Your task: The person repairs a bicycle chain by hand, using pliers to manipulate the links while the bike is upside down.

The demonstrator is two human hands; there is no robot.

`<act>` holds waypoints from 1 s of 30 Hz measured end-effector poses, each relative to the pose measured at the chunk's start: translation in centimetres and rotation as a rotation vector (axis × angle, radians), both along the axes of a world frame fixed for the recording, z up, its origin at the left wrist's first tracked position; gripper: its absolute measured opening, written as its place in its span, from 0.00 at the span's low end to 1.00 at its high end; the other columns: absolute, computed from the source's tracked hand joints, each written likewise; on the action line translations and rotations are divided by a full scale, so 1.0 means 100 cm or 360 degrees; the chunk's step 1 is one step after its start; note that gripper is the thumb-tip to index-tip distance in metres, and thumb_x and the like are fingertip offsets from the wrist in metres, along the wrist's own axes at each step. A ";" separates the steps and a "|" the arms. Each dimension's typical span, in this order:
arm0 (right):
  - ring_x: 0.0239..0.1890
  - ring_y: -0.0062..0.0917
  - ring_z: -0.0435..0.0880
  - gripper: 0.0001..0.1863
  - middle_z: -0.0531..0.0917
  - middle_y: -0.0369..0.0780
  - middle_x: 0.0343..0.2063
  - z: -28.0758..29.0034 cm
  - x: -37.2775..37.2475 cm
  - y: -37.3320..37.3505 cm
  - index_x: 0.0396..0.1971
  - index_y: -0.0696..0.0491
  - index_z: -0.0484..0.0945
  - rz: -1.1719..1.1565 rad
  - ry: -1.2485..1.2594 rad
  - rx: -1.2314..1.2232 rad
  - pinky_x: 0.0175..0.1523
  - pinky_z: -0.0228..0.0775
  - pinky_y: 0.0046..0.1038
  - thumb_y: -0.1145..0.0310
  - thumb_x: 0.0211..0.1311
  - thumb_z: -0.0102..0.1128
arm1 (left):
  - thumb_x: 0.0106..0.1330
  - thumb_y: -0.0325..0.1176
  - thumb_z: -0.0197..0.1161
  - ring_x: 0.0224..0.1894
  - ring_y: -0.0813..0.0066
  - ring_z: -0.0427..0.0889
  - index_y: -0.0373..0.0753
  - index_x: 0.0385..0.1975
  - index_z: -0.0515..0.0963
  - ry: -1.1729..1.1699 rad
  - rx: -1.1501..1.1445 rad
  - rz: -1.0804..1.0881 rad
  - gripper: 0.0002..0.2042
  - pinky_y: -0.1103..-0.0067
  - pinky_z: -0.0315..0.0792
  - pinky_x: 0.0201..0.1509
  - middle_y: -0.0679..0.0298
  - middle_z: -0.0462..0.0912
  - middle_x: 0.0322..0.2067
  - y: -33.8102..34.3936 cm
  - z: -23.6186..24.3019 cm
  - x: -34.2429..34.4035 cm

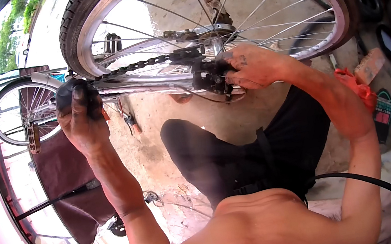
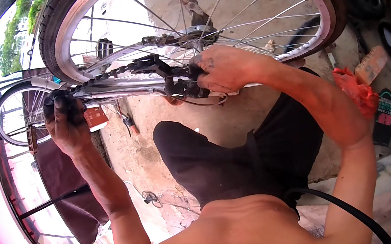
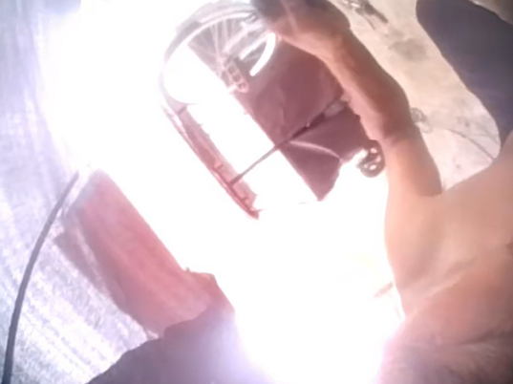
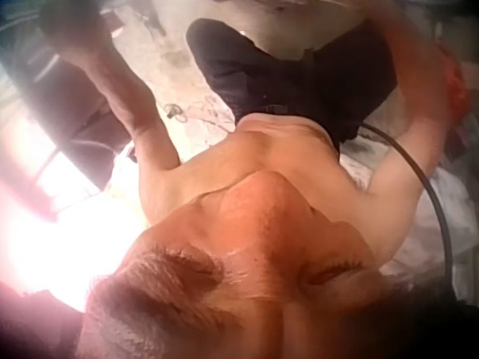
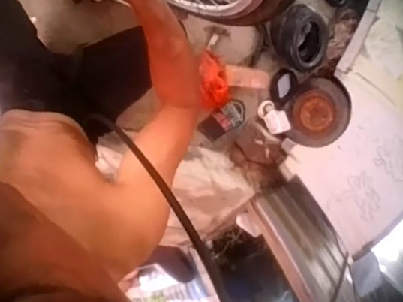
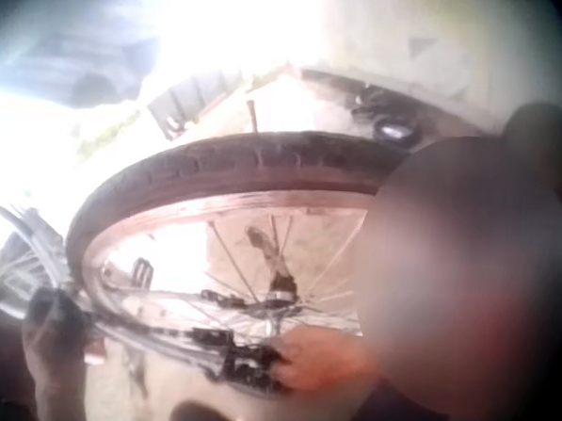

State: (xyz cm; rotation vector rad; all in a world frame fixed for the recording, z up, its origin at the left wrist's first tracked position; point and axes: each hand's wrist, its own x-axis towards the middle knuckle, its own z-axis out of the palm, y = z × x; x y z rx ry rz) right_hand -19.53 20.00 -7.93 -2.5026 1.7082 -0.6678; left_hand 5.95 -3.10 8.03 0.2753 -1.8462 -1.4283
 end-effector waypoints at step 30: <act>0.30 0.43 0.80 0.18 0.77 0.42 0.30 -0.101 0.053 0.043 0.36 0.53 0.77 -0.1155 -0.1275 -0.0580 0.31 0.71 0.39 0.71 0.41 0.71 | 0.69 0.26 0.60 0.33 0.77 0.83 0.33 0.45 0.78 -0.0109 -0.0060 0.0107 0.08 0.83 0.79 0.36 0.62 0.84 0.37 0.000 -0.013 -0.007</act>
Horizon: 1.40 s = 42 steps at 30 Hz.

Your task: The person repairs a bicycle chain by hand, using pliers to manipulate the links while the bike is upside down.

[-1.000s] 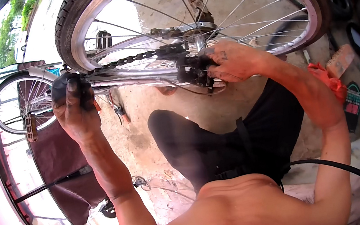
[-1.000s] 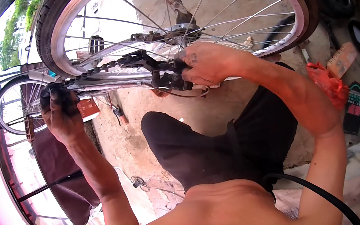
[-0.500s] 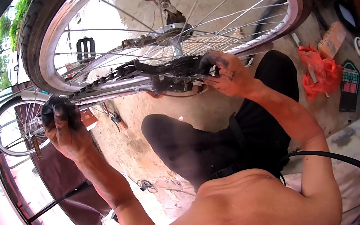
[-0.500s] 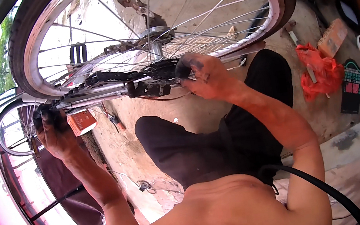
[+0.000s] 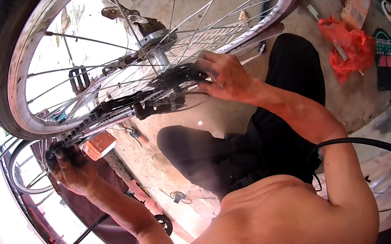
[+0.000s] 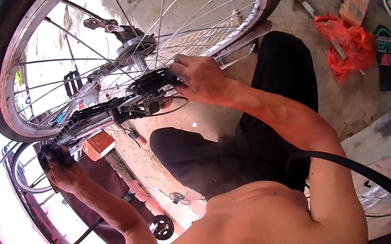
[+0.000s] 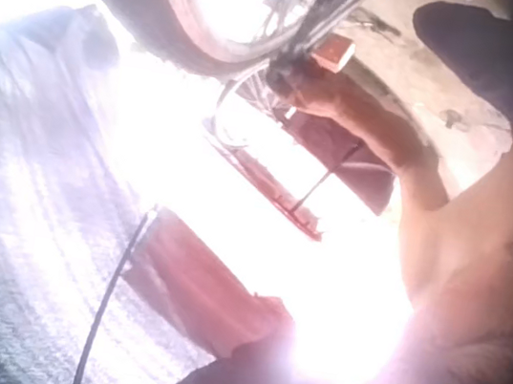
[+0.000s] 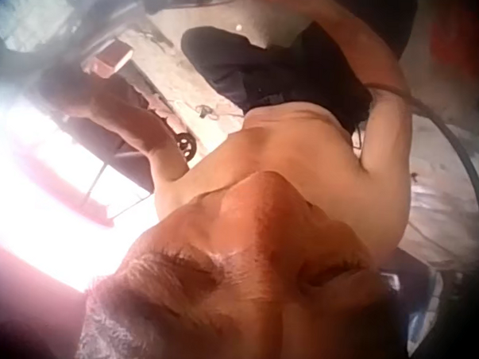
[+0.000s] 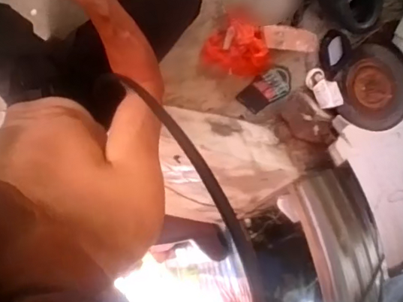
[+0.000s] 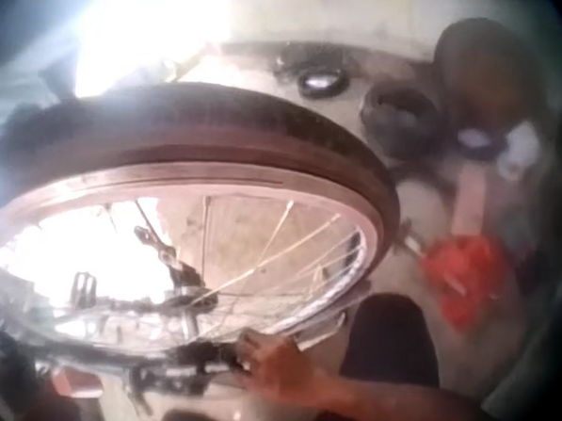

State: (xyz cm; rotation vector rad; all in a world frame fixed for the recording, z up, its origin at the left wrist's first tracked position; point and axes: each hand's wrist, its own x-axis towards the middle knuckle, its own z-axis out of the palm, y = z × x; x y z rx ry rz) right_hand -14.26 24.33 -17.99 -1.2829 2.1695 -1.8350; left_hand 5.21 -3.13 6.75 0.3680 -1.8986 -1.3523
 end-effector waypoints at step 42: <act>0.24 0.34 0.79 0.17 0.76 0.37 0.23 -0.003 -0.002 -0.019 0.29 0.50 0.77 -0.0218 0.0376 -0.0277 0.29 0.70 0.34 0.66 0.41 0.77 | 0.70 0.33 0.60 0.31 0.76 0.83 0.34 0.48 0.79 0.0095 0.0128 0.0007 0.12 0.81 0.77 0.33 0.61 0.86 0.35 -0.033 0.010 0.033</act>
